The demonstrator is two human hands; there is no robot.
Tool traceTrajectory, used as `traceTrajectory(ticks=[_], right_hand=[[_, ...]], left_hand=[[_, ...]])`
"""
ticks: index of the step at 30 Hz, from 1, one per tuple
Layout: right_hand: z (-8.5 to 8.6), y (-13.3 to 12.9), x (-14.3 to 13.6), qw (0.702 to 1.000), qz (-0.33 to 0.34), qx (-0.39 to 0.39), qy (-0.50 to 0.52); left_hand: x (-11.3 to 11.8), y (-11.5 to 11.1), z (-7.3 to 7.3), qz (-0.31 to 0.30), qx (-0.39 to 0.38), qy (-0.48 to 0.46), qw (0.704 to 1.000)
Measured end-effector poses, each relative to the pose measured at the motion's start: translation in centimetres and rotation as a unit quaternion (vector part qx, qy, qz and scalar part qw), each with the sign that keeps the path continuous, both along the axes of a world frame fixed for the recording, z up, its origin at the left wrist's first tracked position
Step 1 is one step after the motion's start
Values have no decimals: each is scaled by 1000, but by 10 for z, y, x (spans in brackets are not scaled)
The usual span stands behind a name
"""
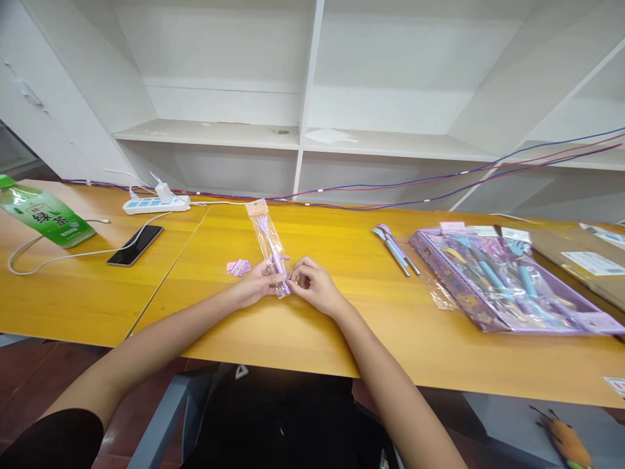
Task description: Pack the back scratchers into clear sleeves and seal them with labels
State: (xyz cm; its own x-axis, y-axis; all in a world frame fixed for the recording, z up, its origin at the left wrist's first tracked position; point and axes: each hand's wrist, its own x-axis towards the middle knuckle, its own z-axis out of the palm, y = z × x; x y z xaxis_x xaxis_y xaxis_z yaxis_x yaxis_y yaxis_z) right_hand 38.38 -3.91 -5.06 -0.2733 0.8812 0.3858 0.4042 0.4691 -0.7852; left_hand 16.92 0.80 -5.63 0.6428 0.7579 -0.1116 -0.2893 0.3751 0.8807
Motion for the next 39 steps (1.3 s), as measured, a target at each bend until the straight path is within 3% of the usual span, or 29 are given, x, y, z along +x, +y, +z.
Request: traceTrajectory(ticks=[6, 12, 20, 24, 31, 39], right_hand=[[5, 0, 1, 1000, -14, 8, -5], [1, 2, 1, 1000, -17, 5, -14], [-5, 4, 4, 994, -33, -91, 49], [-2, 3, 5, 991, 2, -135, 17], [-10, 5, 6, 991, 20, -125, -53], [-8, 4, 7, 989, 35, -123, -75]], left_hand=[[2, 2, -2, 20, 68, 14, 997], [1, 2, -5, 11, 84, 30, 996], [4, 4, -13, 26, 84, 13, 996], [4, 4, -14, 29, 100, 19, 994], [4, 1, -13, 2, 102, 44, 994], [1, 6, -10, -43, 230, 133, 963]])
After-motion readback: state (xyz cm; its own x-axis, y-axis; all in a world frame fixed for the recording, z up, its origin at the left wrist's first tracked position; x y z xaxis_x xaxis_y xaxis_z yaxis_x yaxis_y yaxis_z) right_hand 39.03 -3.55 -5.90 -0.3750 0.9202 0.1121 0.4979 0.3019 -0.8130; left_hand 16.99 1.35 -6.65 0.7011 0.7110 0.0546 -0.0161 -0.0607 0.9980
